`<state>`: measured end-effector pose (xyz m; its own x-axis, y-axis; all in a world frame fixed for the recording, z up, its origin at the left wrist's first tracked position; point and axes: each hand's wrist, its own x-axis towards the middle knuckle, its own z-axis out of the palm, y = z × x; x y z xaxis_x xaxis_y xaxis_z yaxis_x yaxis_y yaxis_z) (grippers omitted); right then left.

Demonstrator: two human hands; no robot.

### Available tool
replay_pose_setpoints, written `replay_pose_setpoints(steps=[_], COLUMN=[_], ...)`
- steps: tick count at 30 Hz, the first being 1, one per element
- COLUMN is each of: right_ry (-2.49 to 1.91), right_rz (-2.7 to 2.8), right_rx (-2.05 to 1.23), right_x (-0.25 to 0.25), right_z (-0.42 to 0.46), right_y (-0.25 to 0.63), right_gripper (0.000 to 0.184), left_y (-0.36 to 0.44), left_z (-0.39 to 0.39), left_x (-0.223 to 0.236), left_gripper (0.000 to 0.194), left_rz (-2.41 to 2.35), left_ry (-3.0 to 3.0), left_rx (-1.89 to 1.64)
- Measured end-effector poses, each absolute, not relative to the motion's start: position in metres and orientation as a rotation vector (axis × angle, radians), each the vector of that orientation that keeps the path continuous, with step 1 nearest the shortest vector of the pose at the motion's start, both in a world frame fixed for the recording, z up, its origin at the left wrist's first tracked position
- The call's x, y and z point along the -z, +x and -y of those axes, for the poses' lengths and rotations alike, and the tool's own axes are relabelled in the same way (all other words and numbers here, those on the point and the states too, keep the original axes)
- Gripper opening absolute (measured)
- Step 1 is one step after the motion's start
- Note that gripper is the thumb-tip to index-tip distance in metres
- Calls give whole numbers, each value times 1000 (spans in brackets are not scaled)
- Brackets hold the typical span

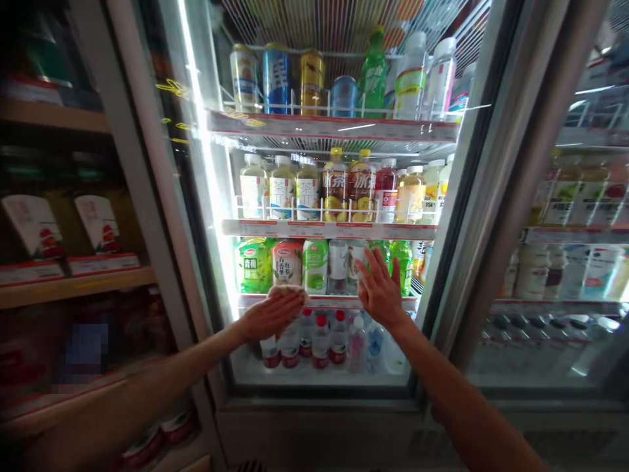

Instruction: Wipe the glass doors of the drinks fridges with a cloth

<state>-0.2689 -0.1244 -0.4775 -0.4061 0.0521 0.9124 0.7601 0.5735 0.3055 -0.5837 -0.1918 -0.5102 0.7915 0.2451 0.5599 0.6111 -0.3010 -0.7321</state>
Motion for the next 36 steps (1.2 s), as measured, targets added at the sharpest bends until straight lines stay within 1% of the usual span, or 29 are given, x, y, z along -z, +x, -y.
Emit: replay_pose_setpoints(steps=[2, 5, 6, 8, 10, 12, 13, 16, 18, 19, 21, 23, 24, 25, 27, 29, 31, 34, 36], right_ry=[-673, -711, -728, -748, -747, -750, -760, -809, -825, -828, -833, -840, -844, -849, -871, -908, -942, -974, -984], right_rz=[1816, 1733, 1728, 1758, 1807, 1816, 1805, 1747, 1735, 1739, 1762, 1781, 1777, 1763, 1717, 1679, 1669, 1676, 1660], right_rx=[912, 891, 886, 880, 879, 876, 871, 854, 851, 851, 851, 849, 847, 845, 838, 831, 833, 846, 850], right_x=[482, 485, 487, 492, 499, 505, 507, 512, 516, 518, 522, 524, 524, 524, 523, 522, 524, 527, 527], right_z=[127, 129, 130, 132, 134, 135, 135, 133, 133, 133, 133, 134, 135, 135, 136, 137, 140, 143, 144], right_y=[-260, -248, -245, -238, -232, -224, -220, -207, -200, -198, -194, -190, -187, -184, -176, -167, -158, -145, -138], right_gripper=[55, 55, 55, 55, 54, 54, 53, 52, 53, 53, 53, 53, 53, 53, 52, 50, 48, 48, 50], left_y=[-576, -567, -562, -548, -533, -520, -515, -502, -490, -483, -469, -456, -450, -445, -433, -421, -407, -385, -367], left_z=[186, 175, 173, 172, 173, 171, 169, 158, 154, 153, 152, 151, 150, 147, 140, 134, 130, 125, 118], left_x=[502, 478, 476, 484, 494, 490, 481, 446, 440, 445, 460, 465, 460, 451, 428, 419, 431, 456, 452], left_gripper=[46, 52, 54, 54, 52, 50, 49, 49, 48, 46, 42, 41, 43, 45, 51, 53, 51, 48, 48], left_rz=[687, 945, 985, 889, 622, 455, 466, 778, 881, 845, 600, 368, 341, 385, 613, 743, 636, 282, 231], left_ry=[-1897, -1713, -1694, -1828, -2020, -2090, -2073, -1881, -1818, -1859, -2033, -2146, -2160, -2144, -2030, -1930, -1963, -2064, -2029], left_rx=[448, 752, 782, 616, 312, 160, 189, 522, 615, 560, 301, 91, 75, 133, 391, 574, 506, 182, 152])
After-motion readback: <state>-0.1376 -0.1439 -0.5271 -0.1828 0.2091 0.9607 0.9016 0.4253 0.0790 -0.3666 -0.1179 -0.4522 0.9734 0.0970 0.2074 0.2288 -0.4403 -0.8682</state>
